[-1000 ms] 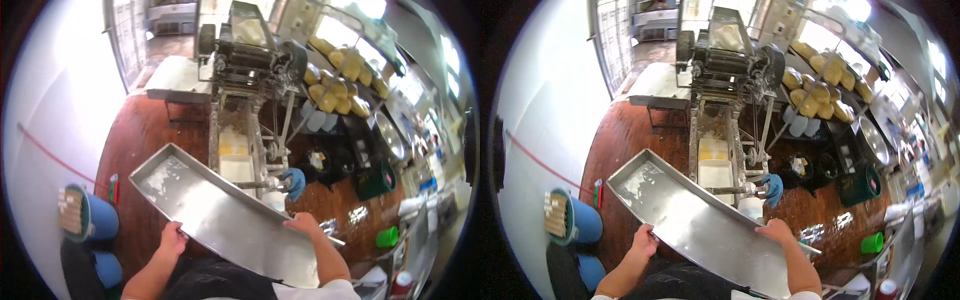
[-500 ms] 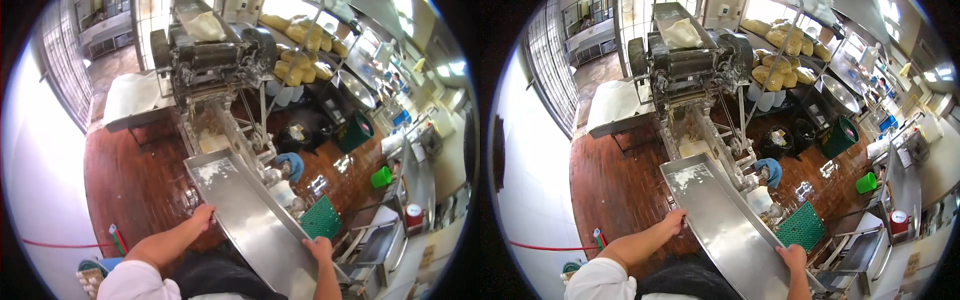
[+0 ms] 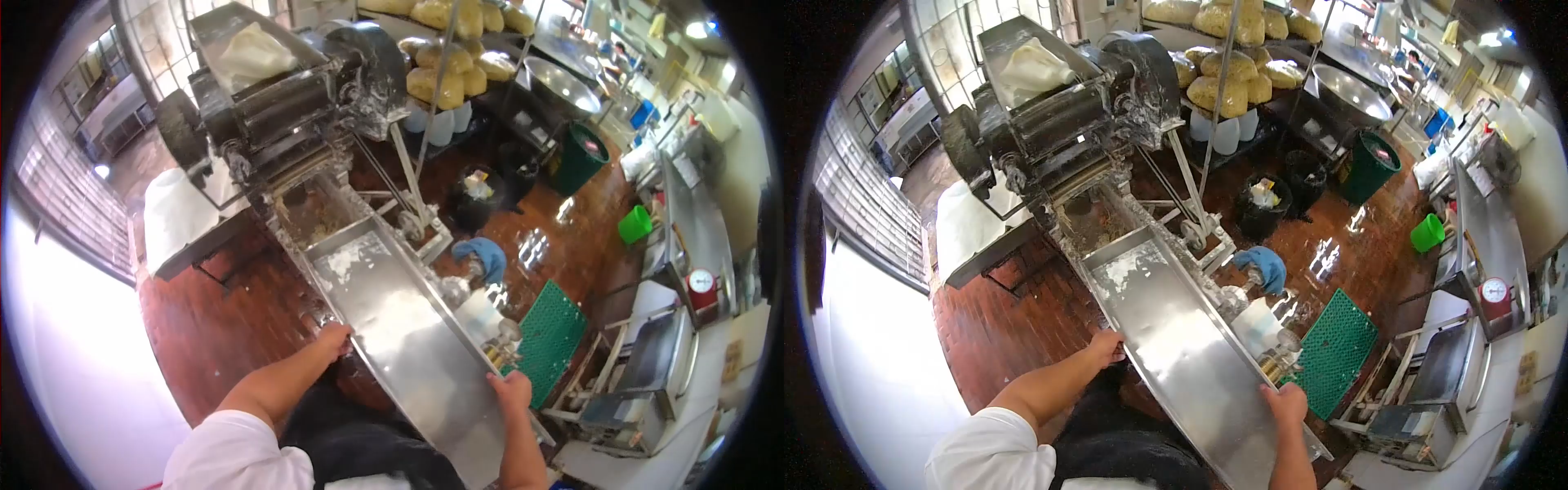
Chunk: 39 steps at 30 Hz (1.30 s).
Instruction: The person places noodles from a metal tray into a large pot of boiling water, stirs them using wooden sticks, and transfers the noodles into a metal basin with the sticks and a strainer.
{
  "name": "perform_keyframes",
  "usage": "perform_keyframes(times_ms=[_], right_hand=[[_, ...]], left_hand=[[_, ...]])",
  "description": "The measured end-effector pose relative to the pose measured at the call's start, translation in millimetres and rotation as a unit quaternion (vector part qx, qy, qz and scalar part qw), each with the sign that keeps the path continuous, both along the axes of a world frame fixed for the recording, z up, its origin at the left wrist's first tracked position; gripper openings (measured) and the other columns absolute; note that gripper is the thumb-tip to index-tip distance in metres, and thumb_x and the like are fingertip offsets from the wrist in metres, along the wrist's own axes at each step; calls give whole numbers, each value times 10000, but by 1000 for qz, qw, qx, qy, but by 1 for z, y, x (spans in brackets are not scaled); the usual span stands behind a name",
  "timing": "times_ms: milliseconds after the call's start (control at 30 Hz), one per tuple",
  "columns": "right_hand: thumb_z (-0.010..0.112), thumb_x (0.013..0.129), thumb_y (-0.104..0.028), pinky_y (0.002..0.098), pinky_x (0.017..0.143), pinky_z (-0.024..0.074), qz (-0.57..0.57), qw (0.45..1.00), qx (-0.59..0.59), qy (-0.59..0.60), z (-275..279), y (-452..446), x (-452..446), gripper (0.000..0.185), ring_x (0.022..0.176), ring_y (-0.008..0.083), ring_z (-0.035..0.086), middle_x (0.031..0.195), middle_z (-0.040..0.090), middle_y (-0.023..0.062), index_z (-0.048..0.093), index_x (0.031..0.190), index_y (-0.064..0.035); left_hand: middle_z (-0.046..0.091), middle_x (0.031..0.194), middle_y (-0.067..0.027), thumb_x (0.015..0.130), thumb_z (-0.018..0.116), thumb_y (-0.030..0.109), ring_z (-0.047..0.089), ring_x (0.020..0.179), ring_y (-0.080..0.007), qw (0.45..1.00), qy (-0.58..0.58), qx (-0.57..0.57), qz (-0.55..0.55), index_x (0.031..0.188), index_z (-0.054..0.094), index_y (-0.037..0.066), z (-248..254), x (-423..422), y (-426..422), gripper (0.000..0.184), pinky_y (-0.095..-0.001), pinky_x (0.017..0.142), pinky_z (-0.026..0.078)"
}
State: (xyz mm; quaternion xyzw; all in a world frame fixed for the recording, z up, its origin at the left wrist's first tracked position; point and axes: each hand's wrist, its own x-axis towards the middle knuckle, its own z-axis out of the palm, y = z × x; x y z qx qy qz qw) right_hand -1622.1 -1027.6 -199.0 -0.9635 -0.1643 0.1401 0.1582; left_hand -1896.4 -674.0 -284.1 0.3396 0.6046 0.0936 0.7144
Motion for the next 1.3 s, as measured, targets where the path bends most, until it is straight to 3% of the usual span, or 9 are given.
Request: perform_keyframes(times_ms=[233, 367, 433, 500, 600, 800, 1067, 1167, 1300], right_hand=[[829, 603, -469, 431, 561, 446, -53, 995, -86, -9, -17, 19, -22, 524, 531, 308, 518, 558, 552, 138, 529, 580, -40], [814, 616, -464, 432, 548, 434, -84, 986, -145, 13, 5, 34, -40, 532, 516, 311, 504, 531, 516, 134, 511, 580, -28], [803, 619, -474, 433, 541, 427, -69, 982, -176, 10, 12, 43, -40, 546, 506, 315, 495, 518, 497, 137, 506, 579, -18], [791, 625, -478, 437, 536, 419, -65, 983, -173, -12, 5, 37, -42, 551, 501, 318, 491, 517, 491, 148, 500, 574, -12], [783, 627, -480, 427, 520, 416, -75, 983, -170, 7, 3, 36, -40, 538, 502, 315, 509, 518, 493, 140, 521, 578, -13], [783, 632, -430, 406, 508, 416, -87, 983, -159, 20, 19, 53, -46, 487, 490, 285, 512, 511, 497, 124, 523, 580, -21], [798, 609, -470, 435, 563, 444, -106, 968, -221, 51, 6, 35, -41, 517, 543, 325, 540, 566, 538, 157, 561, 641, -12], [813, 583, -472, 427, 569, 447, -141, 972, -183, 39, -8, 15, -46, 524, 562, 313, 555, 587, 566, 147, 580, 660, -9], [802, 610, -424, 406, 538, 417, -127, 961, -230, 84, 11, 33, -46, 481, 543, 280, 533, 588, 570, 120, 561, 646, -9]], left_hand=[[577, 687, -51, 798, 730, 253, 575, 580, -144, 987, 5, -53, -154, 727, 563, 48, 27, 0, 37, 274, -277, 502, 523], [633, 802, -71, 818, 725, 350, 629, 645, -167, 969, -50, -115, -215, 854, 623, 39, 9, -19, 61, 330, -277, 515, 525], [652, 854, -85, 882, 566, 524, 647, 726, -194, 928, 17, -100, -358, 901, 635, 44, 18, -22, 107, 486, -331, 589, 540], [618, 777, -96, 898, 569, 442, 630, 739, -198, 925, 148, 192, -294, 909, 632, 26, 45, -22, 167, 420, -372, 590, 498], [623, 828, -145, 898, 623, 289, 621, 847, -299, 905, 171, 389, 27, 961, 617, 4, -25, -30, 288, 292, -424, 758, 468], [643, 821, -136, 898, 609, 326, 635, 789, -284, 870, 212, 378, 234, 945, 645, 54, -48, 29, 392, 278, -420, 699, 476], [670, 812, -123, 900, 589, 375, 653, 711, -264, 809, 323, 423, 250, 922, 681, 121, -74, 34, 418, 271, -415, 621, 487], [679, 809, -119, 900, 582, 394, 660, 682, -257, 741, 436, 488, 151, 914, 695, 146, -97, 20, 442, 272, -413, 592, 491], [693, 805, -113, 901, 572, 418, 669, 643, -247, 491, 678, 523, -159, 903, 713, 180, -125, -20, 495, 277, -410, 553, 496]])
